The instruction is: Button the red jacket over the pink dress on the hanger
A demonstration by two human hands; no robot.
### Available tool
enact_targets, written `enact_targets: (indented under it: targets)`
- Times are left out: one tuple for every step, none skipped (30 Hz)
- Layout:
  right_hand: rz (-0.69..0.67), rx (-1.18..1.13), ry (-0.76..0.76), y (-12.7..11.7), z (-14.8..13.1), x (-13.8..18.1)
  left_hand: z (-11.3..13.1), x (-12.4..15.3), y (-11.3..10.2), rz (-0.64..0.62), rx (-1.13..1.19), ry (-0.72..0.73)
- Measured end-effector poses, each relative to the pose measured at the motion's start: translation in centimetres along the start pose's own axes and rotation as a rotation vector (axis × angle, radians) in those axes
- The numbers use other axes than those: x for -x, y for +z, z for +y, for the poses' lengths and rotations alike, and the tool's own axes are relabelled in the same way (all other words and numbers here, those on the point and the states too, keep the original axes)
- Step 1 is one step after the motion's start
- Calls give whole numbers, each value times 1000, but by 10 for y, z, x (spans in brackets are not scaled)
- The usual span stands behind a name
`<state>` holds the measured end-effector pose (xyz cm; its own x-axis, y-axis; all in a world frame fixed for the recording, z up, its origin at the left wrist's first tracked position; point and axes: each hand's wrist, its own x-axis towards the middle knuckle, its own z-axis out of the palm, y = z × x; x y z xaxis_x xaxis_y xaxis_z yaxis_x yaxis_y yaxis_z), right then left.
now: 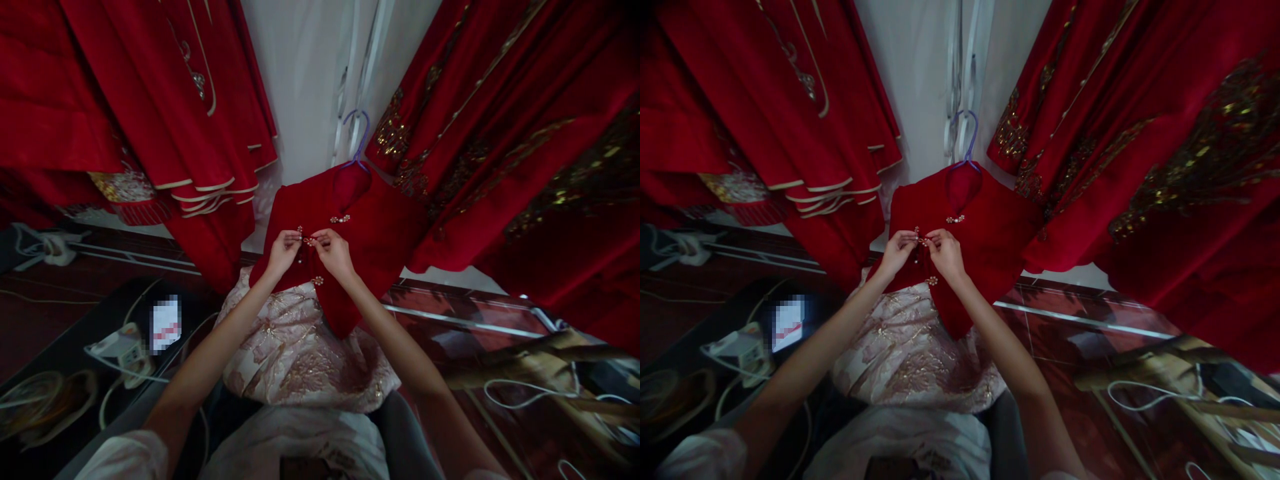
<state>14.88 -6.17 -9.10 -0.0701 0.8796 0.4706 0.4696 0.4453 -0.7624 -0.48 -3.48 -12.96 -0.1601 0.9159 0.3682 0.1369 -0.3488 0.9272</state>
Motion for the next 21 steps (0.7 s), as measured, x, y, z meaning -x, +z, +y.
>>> enact_targets:
  targets:
    - [2, 5, -4, 1, -1, -1, 0, 0, 0, -18, 23, -6]
    - [7, 14, -11, 2, -1, -2, 1, 0, 0, -31, 39, -9]
    - [14, 27, -19, 3, -2, -3, 1, 0, 0, -35, 49, -11]
    - [21, 41, -27, 5, -2, -4, 1, 1, 0, -33, 57, -15]
    - [26, 54, -31, 6, -3, -6, 1, 1, 0, -29, 67, -20]
    - [28, 66, -33, 8, -3, -8, 1, 1, 0, -25, 78, -26]
    - [28, 76, -33, 9, -3, -10, 1, 1, 0, -23, 90, -31]
    - [29, 85, -32, 11, -2, -13, 2, 1, 0, -21, 102, -36]
    - [30, 92, -29, 12, -2, -14, 2, 1, 0, -20, 114, -41]
    - [32, 98, -27, 14, -1, -16, 3, 1, 0, -21, 125, -47]
    - [36, 102, -25, 15, 0, -17, 4, 0, 0, -21, 137, -54]
    - [42, 102, -24, 17, 0, -17, 4, 0, 0, -20, 150, -61]
    - [48, 100, -25, 18, 1, -17, 5, 0, 0, -19, 164, -67]
    - [55, 95, -28, 19, 1, -17, 6, 0, 0, -16, 176, -70]
    - [62, 89, -32, 19, 2, -16, 7, -1, 0, -12, 184, -73]
    - [68, 84, -39, 20, 2, -15, 7, -1, 0, -8, 188, -76]
    - [73, 79, -46, 20, 2, -14, 8, -2, -1, -7, 188, -82]
    - [76, 77, -53, 20, 2, -13, 8, -2, -2, -5, 183, -90]
    - [79, 76, -60, 21, 3, -12, 8, -3, -2, -2, 174, -98]
    - [81, 76, -64, 21, 3, -11, 8, -3, -3, -2, 162, -105]
    - [83, 77, -67, 21, 3, -11, 8, -4, -4, -3, 148, -108]
